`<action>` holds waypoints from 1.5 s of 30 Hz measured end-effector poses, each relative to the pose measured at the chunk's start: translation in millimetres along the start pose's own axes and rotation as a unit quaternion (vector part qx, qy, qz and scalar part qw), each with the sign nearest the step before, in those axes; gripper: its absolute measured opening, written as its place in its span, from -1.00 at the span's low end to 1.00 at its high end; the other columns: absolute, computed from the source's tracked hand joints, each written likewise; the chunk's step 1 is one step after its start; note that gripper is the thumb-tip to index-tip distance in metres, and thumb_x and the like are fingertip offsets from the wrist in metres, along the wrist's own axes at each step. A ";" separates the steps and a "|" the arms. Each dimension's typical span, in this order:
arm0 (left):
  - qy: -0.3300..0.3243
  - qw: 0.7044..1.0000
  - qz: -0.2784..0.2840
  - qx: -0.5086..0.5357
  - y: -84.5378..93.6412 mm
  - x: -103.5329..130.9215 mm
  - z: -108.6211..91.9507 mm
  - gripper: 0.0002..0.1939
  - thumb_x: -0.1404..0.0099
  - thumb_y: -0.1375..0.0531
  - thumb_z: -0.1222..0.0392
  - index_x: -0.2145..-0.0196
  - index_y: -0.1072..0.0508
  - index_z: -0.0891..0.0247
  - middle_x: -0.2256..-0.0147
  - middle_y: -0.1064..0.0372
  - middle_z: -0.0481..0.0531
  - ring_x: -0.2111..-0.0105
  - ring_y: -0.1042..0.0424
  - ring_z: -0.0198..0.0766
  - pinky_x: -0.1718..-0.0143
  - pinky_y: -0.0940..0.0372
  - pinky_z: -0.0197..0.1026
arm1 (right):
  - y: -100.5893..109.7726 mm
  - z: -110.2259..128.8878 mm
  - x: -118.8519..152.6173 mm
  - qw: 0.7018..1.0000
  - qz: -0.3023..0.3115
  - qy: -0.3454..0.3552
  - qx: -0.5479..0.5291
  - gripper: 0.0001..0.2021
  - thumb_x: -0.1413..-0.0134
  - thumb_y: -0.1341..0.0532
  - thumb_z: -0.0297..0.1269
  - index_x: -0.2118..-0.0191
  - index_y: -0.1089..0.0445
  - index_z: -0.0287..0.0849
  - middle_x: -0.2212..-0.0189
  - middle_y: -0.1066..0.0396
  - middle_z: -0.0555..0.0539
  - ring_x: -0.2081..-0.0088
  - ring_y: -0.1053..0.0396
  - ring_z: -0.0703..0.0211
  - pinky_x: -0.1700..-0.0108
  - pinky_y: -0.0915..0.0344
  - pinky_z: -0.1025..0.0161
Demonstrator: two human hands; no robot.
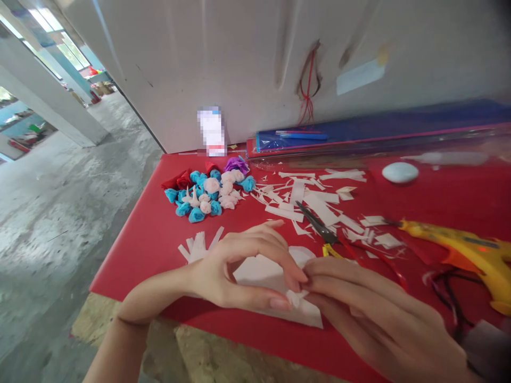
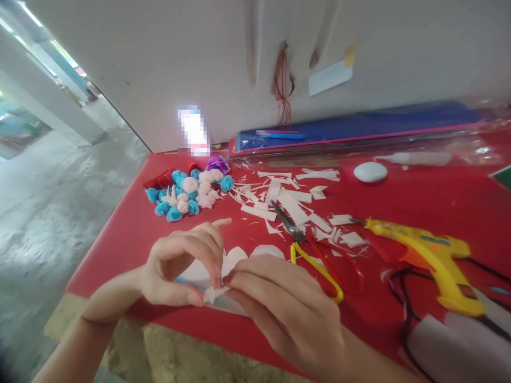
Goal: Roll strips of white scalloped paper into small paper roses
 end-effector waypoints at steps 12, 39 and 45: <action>-0.020 1.000 -0.020 -0.005 1.4 0.5 2.7 -0.83 -0.28 -0.14 0.15 0.28 -0.40 0.32 0.38 -0.48 0.13 0.35 -0.40 -0.27 0.16 -0.32 -0.12 | -5.1 4.9 -10.3 0.992 -0.076 -0.073 -0.069 -0.87 -0.06 -0.16 -0.45 0.40 -0.38 -0.07 0.48 -0.52 0.02 0.50 -0.49 0.25 0.41 -0.46 0.43; -0.030 0.993 -0.068 -0.095 1.0 0.3 1.8 -0.94 -0.25 -0.18 0.29 0.40 -0.41 0.26 0.46 -0.51 0.03 0.39 -0.43 -0.34 0.20 -0.31 -0.15 | -12.7 2.7 -14.7 0.907 -0.052 -0.268 -0.321 -0.93 0.03 -0.30 -0.29 0.48 -0.49 -0.03 0.52 -0.49 0.05 0.53 -0.41 0.28 0.57 -0.33 0.49; -0.027 0.994 -0.070 -0.076 0.1 0.8 2.6 -0.96 -0.23 -0.20 0.31 0.40 -0.41 0.27 0.46 -0.51 0.04 0.40 -0.43 -0.34 0.21 -0.31 -0.15 | -11.7 2.6 -12.8 0.902 -0.049 -0.271 -0.332 -0.93 0.04 -0.30 -0.30 0.49 -0.49 -0.02 0.53 -0.48 0.06 0.60 -0.35 0.33 0.59 -0.31 0.50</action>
Point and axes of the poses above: each hand's wrist, its own x-axis away from the middle knuckle, its own y-axis out of the back of the hand, z = x × y, the point moved 1 cm from there along -x, towards the middle knuckle
